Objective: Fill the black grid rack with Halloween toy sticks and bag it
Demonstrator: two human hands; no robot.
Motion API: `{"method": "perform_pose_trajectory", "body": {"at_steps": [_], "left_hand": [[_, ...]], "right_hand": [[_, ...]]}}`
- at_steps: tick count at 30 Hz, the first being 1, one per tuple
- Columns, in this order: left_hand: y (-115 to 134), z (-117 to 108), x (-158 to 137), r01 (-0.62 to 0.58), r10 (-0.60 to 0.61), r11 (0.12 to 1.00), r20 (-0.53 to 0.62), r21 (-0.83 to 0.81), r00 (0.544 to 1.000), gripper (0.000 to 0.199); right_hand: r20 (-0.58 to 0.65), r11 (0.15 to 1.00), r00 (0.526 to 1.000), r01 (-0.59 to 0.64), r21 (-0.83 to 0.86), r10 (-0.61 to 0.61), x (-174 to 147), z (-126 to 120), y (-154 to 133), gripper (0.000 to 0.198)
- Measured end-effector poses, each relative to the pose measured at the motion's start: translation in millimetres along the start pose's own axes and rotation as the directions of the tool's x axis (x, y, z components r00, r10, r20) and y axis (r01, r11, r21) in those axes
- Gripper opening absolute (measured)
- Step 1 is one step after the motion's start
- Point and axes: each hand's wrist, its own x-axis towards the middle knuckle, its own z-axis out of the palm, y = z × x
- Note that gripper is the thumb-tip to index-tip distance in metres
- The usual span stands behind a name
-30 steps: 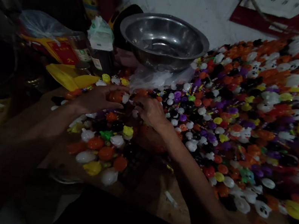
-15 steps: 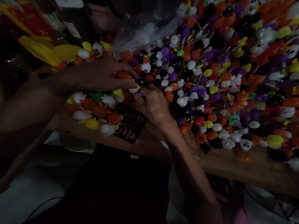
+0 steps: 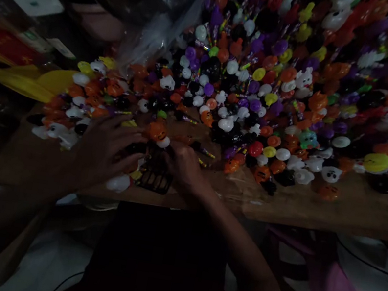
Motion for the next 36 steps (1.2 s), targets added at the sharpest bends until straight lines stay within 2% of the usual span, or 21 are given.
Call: {"method": "perform_pose_trajectory", "body": {"at_steps": [4,7,9,11,14,17,23,27,30,36], "left_hand": [[-3.1,4.8,-8.6,0.032,-0.040,0.998,-0.135,-0.059,0.990,0.018],[-3.2,1.8,-11.6,0.017,-0.034,0.994,-0.148,-0.111,0.988,0.016],[-2.0,0.8,-11.1,0.029,-0.041,0.994,-0.121,-0.101,0.992,0.017],[-0.8,1.4,-9.7,0.053,-0.062,0.994,-0.100,-0.092,0.993,0.018],[-0.4,3.6,-7.9,0.092,-0.100,0.991,-0.076,-0.097,0.992,0.025],[-1.4,5.0,-7.1,0.118,-0.128,0.985,-0.078,-0.123,0.989,0.031],[-3.4,4.5,-7.1,0.122,-0.138,0.981,-0.104,-0.148,0.985,0.023],[-3.7,3.7,-8.5,0.133,-0.150,0.977,-0.091,-0.167,0.985,0.035],[-3.7,3.6,-9.9,0.149,-0.166,0.974,-0.091,-0.169,0.982,0.048],[-3.7,4.4,-11.1,0.143,-0.157,0.977,-0.082,-0.156,0.984,0.060]], "right_hand": [[-0.003,0.985,1.000,-0.013,-0.175,0.013,10.5,-9.7,7.7,0.017],[-0.028,0.998,0.999,0.029,-0.056,-0.031,17.5,-12.3,14.2,0.016],[-0.017,0.996,0.999,0.047,0.073,-0.046,22.2,-9.4,15.1,0.016],[-0.004,0.990,0.999,0.049,0.130,-0.049,26.7,-5.1,13.0,0.019],[-0.006,0.995,0.999,0.039,0.090,-0.038,31.4,-0.8,8.3,0.024],[-0.018,0.997,1.000,0.014,0.069,-0.012,32.1,-0.1,6.1,0.017],[-0.045,0.998,0.998,-0.038,0.054,0.040,32.8,3.8,11.3,0.015],[-0.076,0.999,0.997,0.017,0.040,-0.014,40.0,12.0,16.9,0.018],[-0.024,0.992,0.993,0.114,0.054,-0.113,48.0,17.8,20.2,0.019],[0.048,0.991,0.991,0.121,0.060,-0.124,55.9,25.6,22.2,0.020]]}}
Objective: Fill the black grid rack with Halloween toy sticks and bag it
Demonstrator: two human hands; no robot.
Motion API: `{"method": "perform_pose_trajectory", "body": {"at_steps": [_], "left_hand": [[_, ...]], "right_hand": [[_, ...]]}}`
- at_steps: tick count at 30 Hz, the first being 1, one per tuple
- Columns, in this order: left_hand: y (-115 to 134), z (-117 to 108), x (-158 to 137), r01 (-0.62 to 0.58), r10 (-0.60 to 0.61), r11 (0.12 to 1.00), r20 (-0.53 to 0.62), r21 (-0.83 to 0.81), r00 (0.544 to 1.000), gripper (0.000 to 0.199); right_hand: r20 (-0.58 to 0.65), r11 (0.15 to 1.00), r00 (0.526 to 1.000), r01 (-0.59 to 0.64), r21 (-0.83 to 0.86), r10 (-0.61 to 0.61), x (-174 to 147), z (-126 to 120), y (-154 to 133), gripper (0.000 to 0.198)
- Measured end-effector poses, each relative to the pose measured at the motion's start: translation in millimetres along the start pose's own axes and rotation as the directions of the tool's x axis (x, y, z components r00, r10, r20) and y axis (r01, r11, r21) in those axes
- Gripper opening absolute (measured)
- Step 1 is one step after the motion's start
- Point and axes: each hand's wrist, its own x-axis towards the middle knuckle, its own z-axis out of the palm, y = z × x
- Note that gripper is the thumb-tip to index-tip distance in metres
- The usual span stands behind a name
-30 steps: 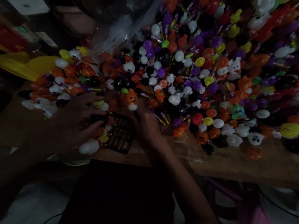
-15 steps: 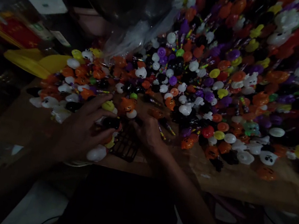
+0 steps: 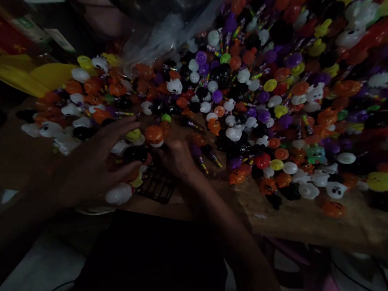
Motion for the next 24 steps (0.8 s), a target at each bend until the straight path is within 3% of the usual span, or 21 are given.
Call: {"method": "perform_pose_trajectory", "body": {"at_steps": [5,15,19,24], "left_hand": [[-1.2,1.5,-0.2,-0.023,0.023,1.000,-0.004,0.017,1.000,0.061],[5.5,-2.0,14.0,-0.100,0.098,0.991,0.018,0.089,0.995,0.064],[6.5,4.2,29.3,-0.160,0.142,0.980,0.139,0.120,0.980,0.047],[6.6,9.0,31.7,-0.127,0.075,0.963,0.218,0.237,0.973,0.047]], "right_hand": [[-0.028,0.999,0.999,-0.025,-0.045,0.024,-5.7,2.4,-1.0,0.024],[0.035,0.989,0.996,0.084,-0.121,-0.080,-13.3,9.3,-4.8,0.023],[0.086,0.985,0.994,0.087,-0.147,-0.075,-15.1,11.6,-3.5,0.030],[0.074,0.974,0.994,0.092,-0.208,-0.078,-10.5,16.7,-0.4,0.033]]}}
